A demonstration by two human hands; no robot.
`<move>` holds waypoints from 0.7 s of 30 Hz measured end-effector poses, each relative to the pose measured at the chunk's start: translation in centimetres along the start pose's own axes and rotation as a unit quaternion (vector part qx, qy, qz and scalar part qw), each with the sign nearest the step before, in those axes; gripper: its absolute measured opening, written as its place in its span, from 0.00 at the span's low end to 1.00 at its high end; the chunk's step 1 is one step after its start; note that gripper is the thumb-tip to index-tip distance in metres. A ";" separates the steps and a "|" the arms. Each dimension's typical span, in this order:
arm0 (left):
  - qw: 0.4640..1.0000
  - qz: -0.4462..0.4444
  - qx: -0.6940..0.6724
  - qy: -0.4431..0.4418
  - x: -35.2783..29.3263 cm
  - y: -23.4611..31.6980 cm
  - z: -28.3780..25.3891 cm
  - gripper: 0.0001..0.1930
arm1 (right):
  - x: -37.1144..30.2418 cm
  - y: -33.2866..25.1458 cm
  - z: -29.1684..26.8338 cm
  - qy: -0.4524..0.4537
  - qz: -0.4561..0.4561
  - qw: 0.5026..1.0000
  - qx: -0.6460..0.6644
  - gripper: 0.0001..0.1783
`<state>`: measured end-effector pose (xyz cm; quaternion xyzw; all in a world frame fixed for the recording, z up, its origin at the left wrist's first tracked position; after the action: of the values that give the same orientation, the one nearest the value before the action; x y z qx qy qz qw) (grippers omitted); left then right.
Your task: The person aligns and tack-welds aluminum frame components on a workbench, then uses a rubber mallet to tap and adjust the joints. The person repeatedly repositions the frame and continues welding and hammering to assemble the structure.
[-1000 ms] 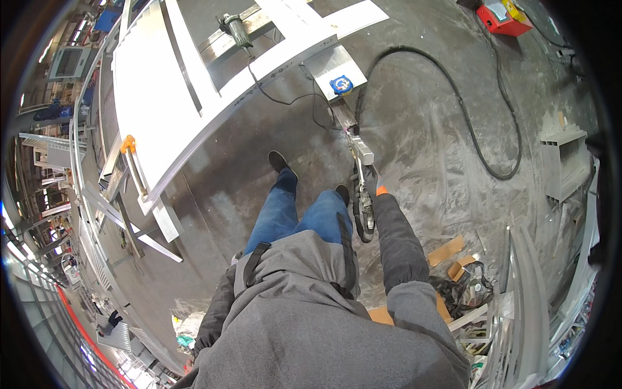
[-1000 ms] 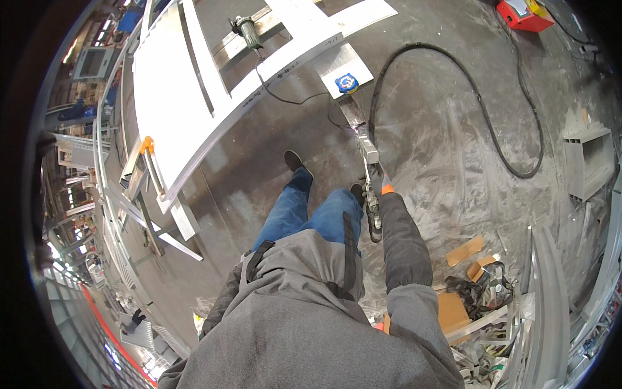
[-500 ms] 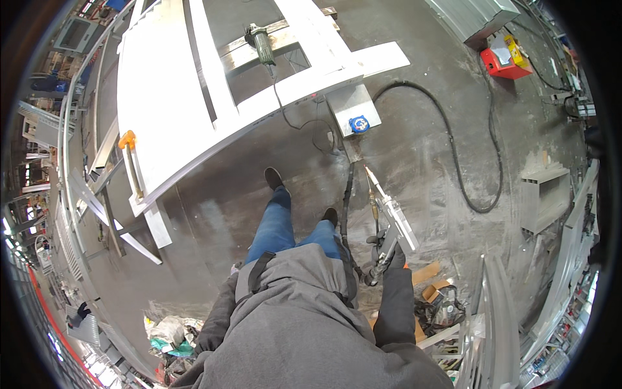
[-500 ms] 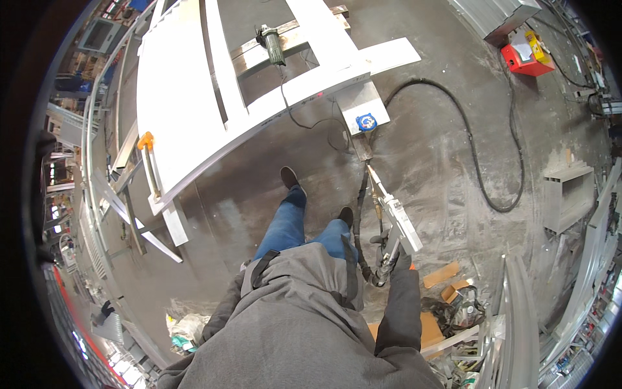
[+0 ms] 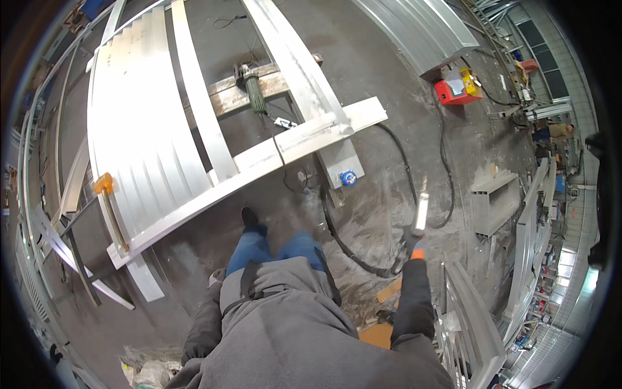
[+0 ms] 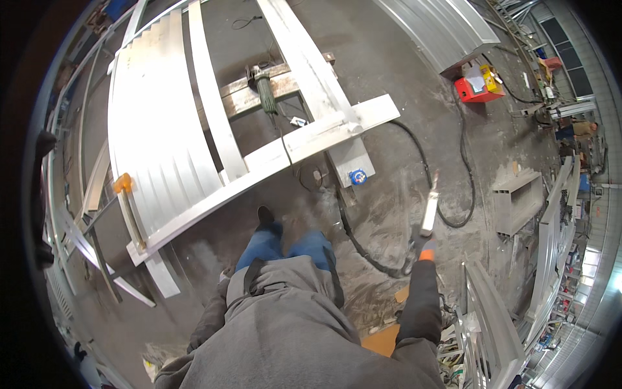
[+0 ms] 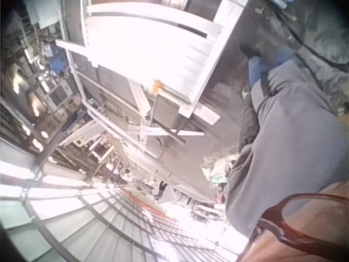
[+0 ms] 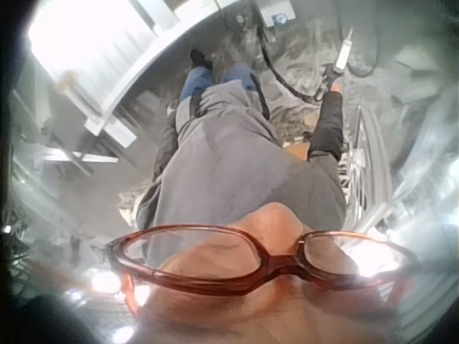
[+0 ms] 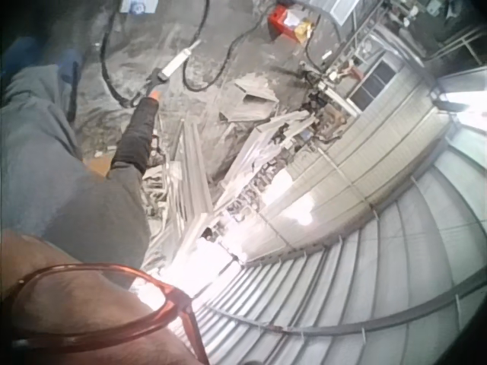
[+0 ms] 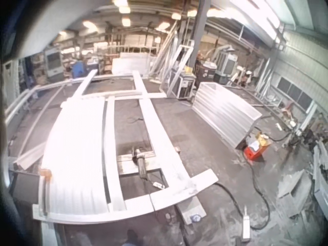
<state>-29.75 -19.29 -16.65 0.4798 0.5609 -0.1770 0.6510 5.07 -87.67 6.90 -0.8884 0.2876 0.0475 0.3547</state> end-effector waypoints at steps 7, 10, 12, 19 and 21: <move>0.987 -0.072 -0.124 0.071 0.9 8.7 1.0 0.05 | 16.0 -13.9 -2.5 0.101 -0.174 0.976 0.086 0.16; 0.977 -0.101 -0.162 0.095 0.0 11.4 2.9 0.09 | 22.3 -19.8 1.1 -0.031 -0.194 0.975 0.101 0.15; 0.982 -0.080 -0.158 0.072 -1.0 12.6 4.5 0.08 | 26.4 -23.0 6.3 -0.010 -0.256 0.965 0.060 0.17; 0.988 -0.051 0.064 0.131 -5.4 11.5 9.4 0.12 | 33.7 -26.7 24.3 -0.204 -0.152 0.967 0.024 0.19; 0.992 -0.034 -0.004 0.121 -6.6 10.3 10.8 0.13 | 34.6 -26.4 27.7 -0.220 -0.141 0.965 0.012 0.20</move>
<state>-17.80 -25.35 -7.28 0.4756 0.6523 -0.1378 0.5739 51.51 -70.60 -7.80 -0.8832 0.0747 0.1878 0.4231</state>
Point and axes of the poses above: each hand's wrist, its own x-axis towards the middle knuckle, its own z-axis out of the palm, y = z × x, the point moved 1 cm from there along x, towards the middle knuckle, and after that the axes turned 8 degrees about -z, right-handed, at the moved point
